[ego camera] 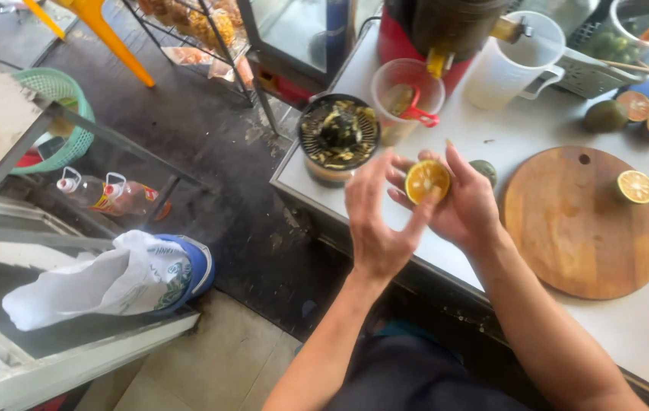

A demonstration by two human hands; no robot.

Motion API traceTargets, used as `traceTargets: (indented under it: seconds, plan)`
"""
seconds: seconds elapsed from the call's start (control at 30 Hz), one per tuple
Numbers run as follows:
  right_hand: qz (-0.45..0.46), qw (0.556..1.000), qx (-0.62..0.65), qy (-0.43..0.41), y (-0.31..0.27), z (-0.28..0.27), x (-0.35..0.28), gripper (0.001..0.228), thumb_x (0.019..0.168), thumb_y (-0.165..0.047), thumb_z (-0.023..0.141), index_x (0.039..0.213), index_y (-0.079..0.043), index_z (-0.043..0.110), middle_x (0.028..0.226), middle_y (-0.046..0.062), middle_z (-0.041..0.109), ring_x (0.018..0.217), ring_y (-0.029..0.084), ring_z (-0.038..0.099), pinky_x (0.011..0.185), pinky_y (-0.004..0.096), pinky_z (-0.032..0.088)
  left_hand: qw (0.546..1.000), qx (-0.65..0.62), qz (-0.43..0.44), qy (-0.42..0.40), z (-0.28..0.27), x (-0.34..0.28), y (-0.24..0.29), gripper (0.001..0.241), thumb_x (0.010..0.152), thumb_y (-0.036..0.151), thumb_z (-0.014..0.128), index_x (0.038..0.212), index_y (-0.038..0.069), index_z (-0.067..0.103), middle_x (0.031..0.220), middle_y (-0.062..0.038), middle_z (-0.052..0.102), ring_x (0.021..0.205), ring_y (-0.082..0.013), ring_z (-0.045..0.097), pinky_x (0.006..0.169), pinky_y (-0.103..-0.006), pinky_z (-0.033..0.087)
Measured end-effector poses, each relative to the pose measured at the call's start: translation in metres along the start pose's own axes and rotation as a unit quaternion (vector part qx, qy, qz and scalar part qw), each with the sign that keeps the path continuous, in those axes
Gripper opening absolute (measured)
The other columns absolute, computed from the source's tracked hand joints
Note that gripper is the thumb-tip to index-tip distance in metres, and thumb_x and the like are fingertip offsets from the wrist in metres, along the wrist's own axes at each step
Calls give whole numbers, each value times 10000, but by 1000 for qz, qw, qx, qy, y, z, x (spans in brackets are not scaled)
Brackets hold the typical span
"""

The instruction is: Juicing oranges using a manual press juicer on a kitchen counter.

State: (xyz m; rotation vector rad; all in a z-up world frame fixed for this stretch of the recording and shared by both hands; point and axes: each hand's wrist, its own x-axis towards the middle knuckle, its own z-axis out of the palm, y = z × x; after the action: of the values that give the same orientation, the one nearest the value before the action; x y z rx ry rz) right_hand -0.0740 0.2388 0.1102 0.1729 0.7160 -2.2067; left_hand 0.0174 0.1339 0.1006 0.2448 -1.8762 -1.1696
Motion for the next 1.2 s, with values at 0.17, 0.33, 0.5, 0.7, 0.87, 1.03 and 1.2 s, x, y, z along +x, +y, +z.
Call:
traceTargets:
  seconds: [0.17, 0.33, 0.5, 0.7, 0.87, 1.03, 1.2]
  plan:
    - [-145, 960, -231, -61, 24, 70, 61, 290, 1079, -305, 530, 1232, -75, 619, 1245, 217, 699, 1185, 352, 699, 929, 497, 615, 995, 7, -80, 59, -61, 15, -51, 631, 957, 366, 692, 1483, 98, 471, 1360, -152, 589, 1268, -314, 559, 1100, -487, 414]
    - [-419, 538, -716, -150, 36, 109, 96, 186, 1015, -46, 715, 1150, 68, 657, 1167, 205, 674, 1002, 291, 676, 895, 370, 624, 997, 55, -51, 14, -64, 34, -101, 1069, 830, 458, 829, 1595, 106, 170, 1552, -230, 373, 1417, -390, 437, 1202, -559, 383]
    - [-474, 330, -790, -203, 56, 85, 135, 119, 885, -4, 817, 951, 47, 733, 1132, 188, 681, 1007, 306, 610, 876, 409, 594, 997, 64, -35, -17, -43, 38, -141, 1378, 608, 520, 923, 1569, -22, 97, 1544, -297, 363, 1418, -412, 474, 1208, -530, 427]
    - [-485, 405, -758, -162, 78, 75, 142, 106, 987, 75, 749, 925, 125, 678, 1118, 236, 672, 1001, 369, 667, 901, 456, 594, 995, 7, -100, -30, -45, 39, -148, 1331, 617, 381, 931, 1612, 128, 84, 1595, -176, 338, 1486, -366, 419, 1155, -692, 439]
    - [-455, 410, -773, -164, 82, 73, 143, 72, 1013, 111, 697, 973, 123, 639, 1099, 247, 636, 999, 347, 622, 1168, 565, 515, 988, -41, -139, -60, -41, 37, -157, 1362, 608, 405, 928, 1624, 176, 50, 1654, -150, 257, 1574, -400, 294, 1141, -835, 296]
    - [-450, 381, -790, -169, 84, 64, 147, 121, 974, 146, 718, 916, 74, 640, 1071, 216, 665, 1017, 347, 614, 1319, 629, 330, 983, -64, -165, -53, -45, 38, -159, 1353, 585, 413, 929, 1635, 238, 93, 1680, -124, 262, 1614, -396, 263, 1164, -860, 239]
    - [-430, 408, -801, -86, 89, 67, 145, 124, 1085, 106, 647, 967, 94, 609, 1116, 219, 626, 1077, 335, 581, 1290, 609, 364, 983, -64, -171, -35, -43, 34, -165, 1133, 691, 445, 810, 1599, 117, 216, 1598, -138, 375, 1488, -319, 423, 1149, -520, 400]
